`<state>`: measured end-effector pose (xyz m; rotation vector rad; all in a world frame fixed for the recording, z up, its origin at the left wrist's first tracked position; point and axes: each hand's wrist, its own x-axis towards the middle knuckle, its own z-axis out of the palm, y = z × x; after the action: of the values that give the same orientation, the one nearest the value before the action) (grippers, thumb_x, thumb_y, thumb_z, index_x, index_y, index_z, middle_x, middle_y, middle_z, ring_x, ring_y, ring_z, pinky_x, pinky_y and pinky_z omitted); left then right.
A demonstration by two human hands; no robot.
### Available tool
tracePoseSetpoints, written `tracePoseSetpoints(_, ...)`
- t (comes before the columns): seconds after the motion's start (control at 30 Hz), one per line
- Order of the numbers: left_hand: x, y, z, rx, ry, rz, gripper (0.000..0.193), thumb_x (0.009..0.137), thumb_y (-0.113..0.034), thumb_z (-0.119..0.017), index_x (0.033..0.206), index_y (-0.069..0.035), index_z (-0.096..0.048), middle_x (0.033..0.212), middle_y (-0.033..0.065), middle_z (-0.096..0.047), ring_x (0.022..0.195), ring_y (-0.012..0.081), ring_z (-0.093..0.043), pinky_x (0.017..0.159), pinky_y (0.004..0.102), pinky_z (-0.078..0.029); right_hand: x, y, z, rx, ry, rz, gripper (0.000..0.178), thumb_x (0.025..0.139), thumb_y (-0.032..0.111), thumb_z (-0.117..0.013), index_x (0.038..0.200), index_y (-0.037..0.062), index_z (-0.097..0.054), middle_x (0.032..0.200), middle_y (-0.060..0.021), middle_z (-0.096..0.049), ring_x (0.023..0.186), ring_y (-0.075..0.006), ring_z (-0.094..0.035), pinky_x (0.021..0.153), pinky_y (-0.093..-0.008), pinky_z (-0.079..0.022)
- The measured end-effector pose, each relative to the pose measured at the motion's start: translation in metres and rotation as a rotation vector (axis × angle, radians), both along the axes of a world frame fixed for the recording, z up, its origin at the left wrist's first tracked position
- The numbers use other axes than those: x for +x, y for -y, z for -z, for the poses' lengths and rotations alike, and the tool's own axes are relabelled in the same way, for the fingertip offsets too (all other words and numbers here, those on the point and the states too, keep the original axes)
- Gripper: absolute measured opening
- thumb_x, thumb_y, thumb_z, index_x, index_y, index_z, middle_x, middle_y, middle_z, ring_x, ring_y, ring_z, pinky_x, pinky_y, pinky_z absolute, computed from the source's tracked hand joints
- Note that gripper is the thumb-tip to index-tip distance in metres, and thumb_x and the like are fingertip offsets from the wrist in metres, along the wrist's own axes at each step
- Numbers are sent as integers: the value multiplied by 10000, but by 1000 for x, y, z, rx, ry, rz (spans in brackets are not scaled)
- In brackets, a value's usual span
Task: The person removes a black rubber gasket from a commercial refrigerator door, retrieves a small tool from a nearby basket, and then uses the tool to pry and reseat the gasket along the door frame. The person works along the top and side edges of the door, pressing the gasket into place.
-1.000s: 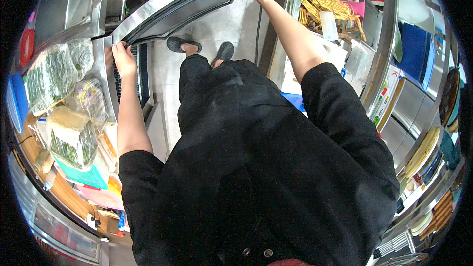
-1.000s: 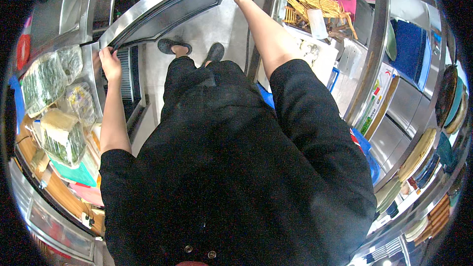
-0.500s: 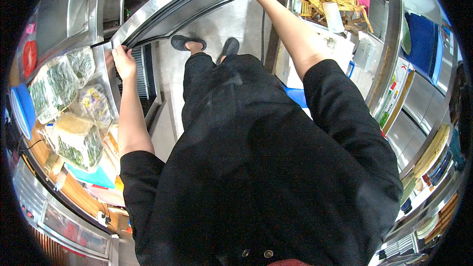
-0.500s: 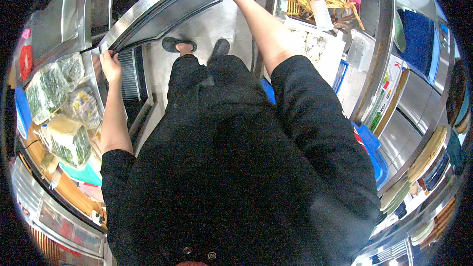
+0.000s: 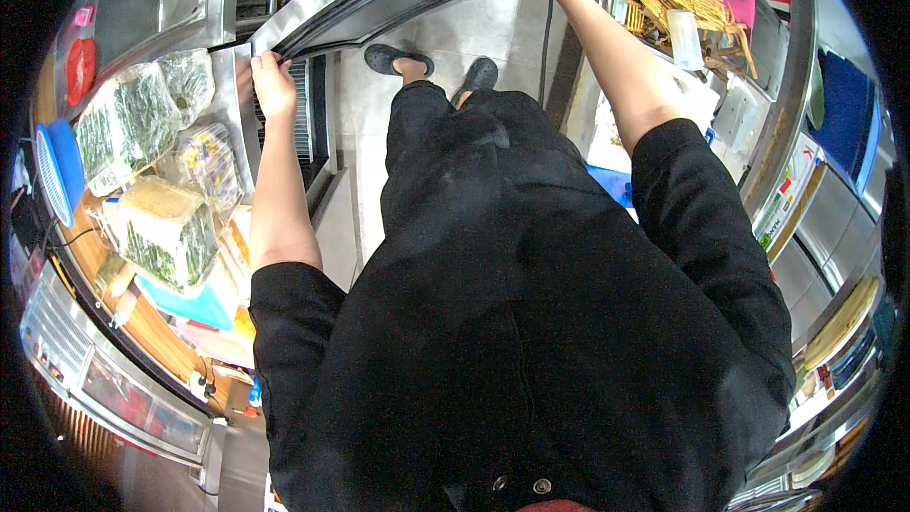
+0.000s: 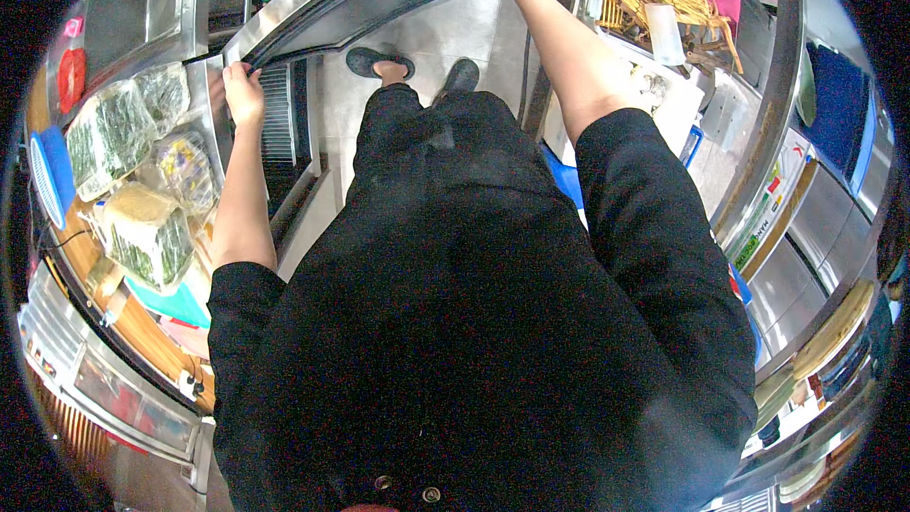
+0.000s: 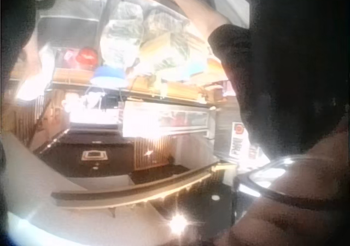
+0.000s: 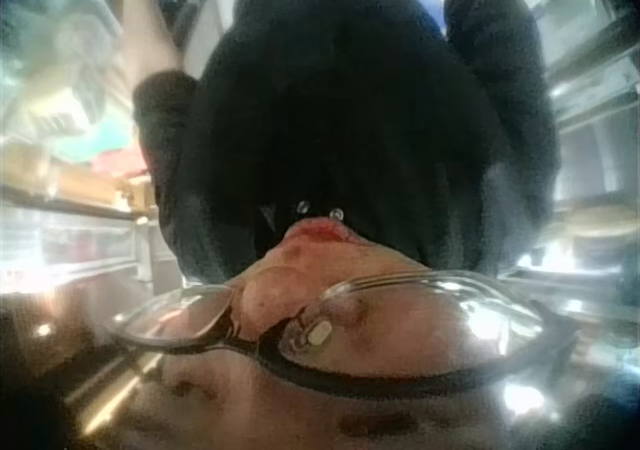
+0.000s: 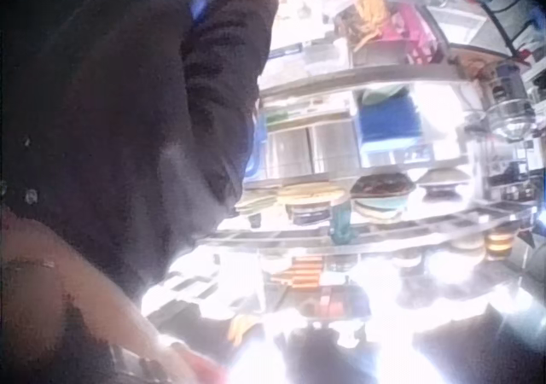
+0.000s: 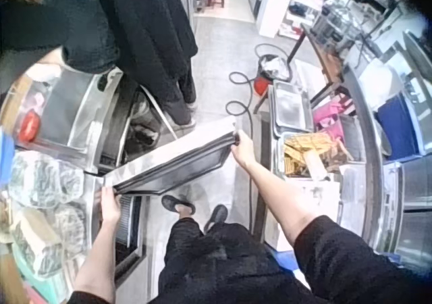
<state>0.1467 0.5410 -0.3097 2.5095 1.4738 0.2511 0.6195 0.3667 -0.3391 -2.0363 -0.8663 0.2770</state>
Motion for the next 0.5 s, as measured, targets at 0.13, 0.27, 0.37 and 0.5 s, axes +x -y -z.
tracePoseSetpoints(0.13, -5, -4, 4, 13, 13, 58, 214, 825, -9, -680, 989, 5, -543, 1001, 212, -542, 947, 417, -558, 839, 479, -472, -4, 1, -6, 19, -56, 4, 284, 746, -59, -614, 1019, 6, -575, 910, -206, -658, 854, -339, -663, 778, -401, -525)
tracePoseSetpoints(0.27, -4, -6, 4, 20, -12, 92, 211, 829, -9, -673, 989, 4, -535, 1003, 216, -543, 954, 417, -552, 849, 478, -464, -6, 1, -8, -9, -50, 14, 305, 747, -64, -602, 1040, 8, -557, 897, -207, -659, 856, -339, -663, 781, -398, -523)
tracePoseSetpoints(0.37, -6, -7, 5, 24, -4, 102, 206, 834, -11, -669, 988, 3, -532, 1002, 215, -544, 956, 414, -552, 855, 477, -461, -3, 2, -1, -61, -57, 4, 329, 752, -58, -596, 1068, 14, -545, 897, -211, -659, 855, -342, -662, 781, -402, -522)
tracePoseSetpoints(0.5, -6, -6, 4, 12, 11, 94, 197, 841, -17, -666, 985, -1, -532, 1009, 209, -546, 958, 411, -553, 856, 480, -461, -3, 4, 4, -29, -62, -3, 342, 758, -49, -591, 1088, 22, -538, 899, -219, -656, 854, -358, -660, 772, -411, -521)
